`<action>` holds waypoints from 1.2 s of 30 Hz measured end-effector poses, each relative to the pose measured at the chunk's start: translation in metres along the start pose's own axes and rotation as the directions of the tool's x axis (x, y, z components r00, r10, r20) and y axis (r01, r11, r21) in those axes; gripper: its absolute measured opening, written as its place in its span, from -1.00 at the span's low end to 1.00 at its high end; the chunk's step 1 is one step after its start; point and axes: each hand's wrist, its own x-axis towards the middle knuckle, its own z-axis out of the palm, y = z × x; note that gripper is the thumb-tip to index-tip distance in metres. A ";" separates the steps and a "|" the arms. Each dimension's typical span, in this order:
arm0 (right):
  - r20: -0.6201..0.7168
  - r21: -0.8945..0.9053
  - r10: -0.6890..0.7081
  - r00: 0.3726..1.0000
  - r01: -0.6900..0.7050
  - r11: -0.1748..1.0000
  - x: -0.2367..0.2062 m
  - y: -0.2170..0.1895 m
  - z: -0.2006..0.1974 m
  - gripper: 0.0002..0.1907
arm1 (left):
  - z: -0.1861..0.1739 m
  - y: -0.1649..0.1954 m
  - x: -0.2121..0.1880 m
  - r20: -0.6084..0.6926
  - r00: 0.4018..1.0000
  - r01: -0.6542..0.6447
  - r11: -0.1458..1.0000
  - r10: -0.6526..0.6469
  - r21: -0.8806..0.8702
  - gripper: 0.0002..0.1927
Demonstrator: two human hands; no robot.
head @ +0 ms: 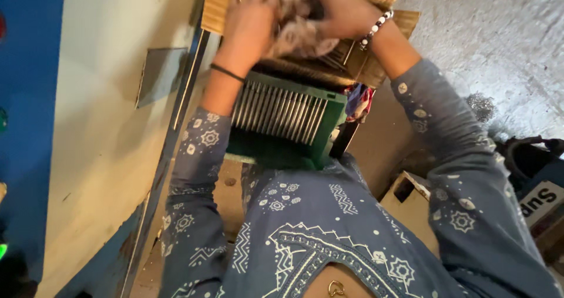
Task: The person loads cylindrical metal rods into a power cutting machine, operates the machine to cut them, and removes the cut pieces, placing them into a green crate and a cardboard box. They repeat the loading and cutting cycle and handle the finished rod pieces by hand.
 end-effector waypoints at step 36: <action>-0.275 -0.315 0.297 0.914 -0.378 0.871 0.002 0.019 0.071 -0.39 | 0.100 -0.005 0.073 -0.046 0.949 -0.290 0.920 0.312 0.263 -0.86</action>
